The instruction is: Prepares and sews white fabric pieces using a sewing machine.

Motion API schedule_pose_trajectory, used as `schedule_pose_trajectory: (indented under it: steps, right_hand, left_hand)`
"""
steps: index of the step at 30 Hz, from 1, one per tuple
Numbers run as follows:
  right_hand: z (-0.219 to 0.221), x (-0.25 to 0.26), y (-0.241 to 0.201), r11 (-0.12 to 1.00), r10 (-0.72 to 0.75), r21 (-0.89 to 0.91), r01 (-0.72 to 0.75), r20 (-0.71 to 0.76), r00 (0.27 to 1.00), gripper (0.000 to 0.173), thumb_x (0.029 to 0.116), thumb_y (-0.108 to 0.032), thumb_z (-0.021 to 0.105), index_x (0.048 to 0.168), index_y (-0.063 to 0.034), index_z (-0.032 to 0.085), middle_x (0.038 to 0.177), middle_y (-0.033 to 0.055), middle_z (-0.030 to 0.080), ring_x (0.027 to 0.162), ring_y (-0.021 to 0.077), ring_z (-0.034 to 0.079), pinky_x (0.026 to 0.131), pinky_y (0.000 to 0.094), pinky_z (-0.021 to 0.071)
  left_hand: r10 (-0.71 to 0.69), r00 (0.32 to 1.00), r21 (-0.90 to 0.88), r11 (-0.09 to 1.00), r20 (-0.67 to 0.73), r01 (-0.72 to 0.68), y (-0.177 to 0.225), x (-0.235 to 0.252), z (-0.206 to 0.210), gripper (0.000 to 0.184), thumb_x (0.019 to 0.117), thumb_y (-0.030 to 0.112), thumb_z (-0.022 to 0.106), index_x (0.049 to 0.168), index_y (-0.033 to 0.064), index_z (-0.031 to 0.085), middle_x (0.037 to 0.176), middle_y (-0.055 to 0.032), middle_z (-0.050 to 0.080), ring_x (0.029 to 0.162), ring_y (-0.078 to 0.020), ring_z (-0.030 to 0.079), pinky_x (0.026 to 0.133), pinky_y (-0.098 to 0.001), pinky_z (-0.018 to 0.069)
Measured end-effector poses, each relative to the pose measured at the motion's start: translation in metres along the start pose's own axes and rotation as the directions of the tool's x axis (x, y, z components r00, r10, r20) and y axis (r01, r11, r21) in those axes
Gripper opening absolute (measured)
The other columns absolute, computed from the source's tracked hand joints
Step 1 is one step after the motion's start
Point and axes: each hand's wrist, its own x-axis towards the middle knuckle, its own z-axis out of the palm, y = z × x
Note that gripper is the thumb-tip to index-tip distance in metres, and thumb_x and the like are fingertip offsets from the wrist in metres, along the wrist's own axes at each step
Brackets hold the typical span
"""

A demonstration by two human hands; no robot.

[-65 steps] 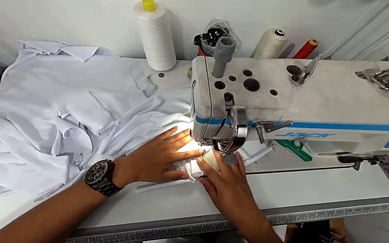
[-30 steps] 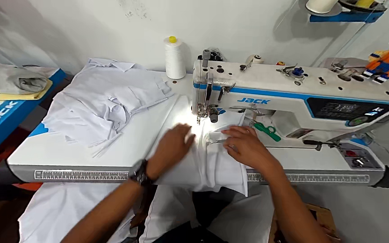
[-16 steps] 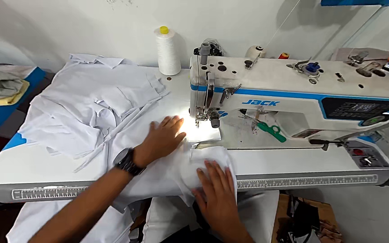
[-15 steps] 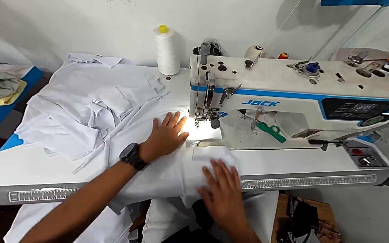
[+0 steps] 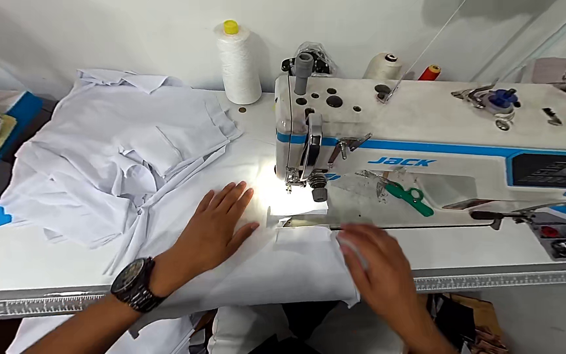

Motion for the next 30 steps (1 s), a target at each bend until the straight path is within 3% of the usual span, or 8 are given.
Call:
schedule_pose_trajectory:
  steps: [3,7,11,16,18,21,24,30]
  right_hand:
    - [0.0,0.068,0.021,0.991,-0.078,0.122,0.061,0.143,0.987,0.025,0.1029,-0.024,0.058,0.115,-0.0069,0.073,0.117,0.0105,0.071,0.111,0.0271,0.068,0.095,0.0477,0.0557]
    - [0.03,0.129,0.04,0.936,-0.291,0.298,0.189,0.352,0.89,0.027,0.101,-0.028,0.06,0.103,-0.0059,0.074,0.095,0.0088,0.074,0.096,0.024,0.07,0.089,0.0481,0.0525]
    - [0.042,0.129,0.035,0.941,-0.313,0.236,0.241,0.348,0.884,0.033,0.0984,-0.035,0.063,0.09,-0.0058,0.074,0.074,0.0064,0.069,0.072,0.0197,0.068,0.07,0.0428,0.0539]
    - [0.045,0.109,0.026,0.961,-0.273,0.121,0.248,0.293,0.916,0.042,0.1042,-0.043,0.049,0.109,-0.0112,0.076,0.101,0.0061,0.074,0.101,0.0228,0.07,0.094,0.0495,0.0523]
    - [0.045,0.111,0.025,0.966,-0.257,0.079,0.245,0.274,0.927,0.035,0.1022,-0.034,0.052,0.101,-0.0094,0.077,0.096,0.0079,0.075,0.096,0.0252,0.072,0.089,0.0509,0.0543]
    - [0.042,0.118,0.026,0.972,-0.233,0.08,0.22,0.237,0.943,0.028,0.099,-0.023,0.058,0.081,-0.0064,0.071,0.072,0.0091,0.067,0.073,0.0254,0.07,0.066,0.0468,0.0541]
    - [0.04,0.122,0.03,0.966,-0.254,0.104,0.238,0.193,0.948,0.027,0.0966,-0.021,0.057,0.079,-0.0063,0.071,0.066,0.0091,0.065,0.068,0.025,0.069,0.059,0.0447,0.0533]
    - [0.043,0.111,0.022,0.974,-0.22,0.097,0.204,0.198,0.955,0.044,0.0891,-0.053,0.068,0.095,-0.0094,0.074,0.083,0.0078,0.071,0.083,0.0249,0.07,0.075,0.0496,0.0551]
  left_hand:
    - [0.073,0.99,-0.081,0.993,-0.12,-0.083,0.013,0.042,-0.009,0.037,0.1027,0.032,0.051,0.115,0.0041,0.072,0.117,-0.0146,0.07,0.114,-0.0343,0.065,0.093,-0.0549,0.0528]
    - [0.178,0.975,-0.101,0.976,-0.134,-0.192,0.024,0.068,0.017,0.035,0.0996,0.039,0.057,0.097,0.0077,0.072,0.095,-0.0092,0.068,0.095,-0.0295,0.065,0.078,-0.0485,0.0524]
    - [0.197,0.965,-0.123,0.968,-0.172,-0.22,0.018,0.065,0.022,0.04,0.1022,0.043,0.05,0.099,0.0098,0.072,0.099,-0.007,0.068,0.101,-0.0269,0.064,0.085,-0.0474,0.0507]
    - [0.026,0.999,-0.05,0.998,-0.043,-0.028,0.002,0.08,0.01,0.051,0.105,0.036,0.042,0.139,0.004,0.061,0.151,-0.0131,0.054,0.144,-0.0375,0.044,0.115,-0.0648,0.0313]
    - [0.018,0.999,-0.043,0.999,-0.044,-0.02,-0.006,0.089,0.016,0.054,0.1053,0.035,0.041,0.15,0.0064,0.051,0.159,-0.0114,0.045,0.15,-0.0371,0.036,0.117,-0.0692,0.022]
    - [0.045,0.996,-0.053,0.997,-0.072,-0.049,-0.008,0.096,0.008,0.05,0.1039,0.028,0.044,0.146,0.0028,0.054,0.154,-0.016,0.05,0.147,-0.0395,0.041,0.115,-0.0686,0.0268]
    - [0.087,0.983,-0.051,0.994,-0.163,-0.097,0.004,0.093,-0.007,0.028,0.0958,0.019,0.055,0.111,0.0006,0.07,0.122,-0.0184,0.068,0.12,-0.0391,0.062,0.097,-0.0586,0.049]
    - [0.177,0.953,0.008,0.983,-0.245,-0.181,0.019,0.064,0.024,0.06,0.0938,0.059,0.057,0.108,0.0024,0.068,0.116,-0.0165,0.067,0.112,-0.0338,0.063,0.092,-0.051,0.0502]
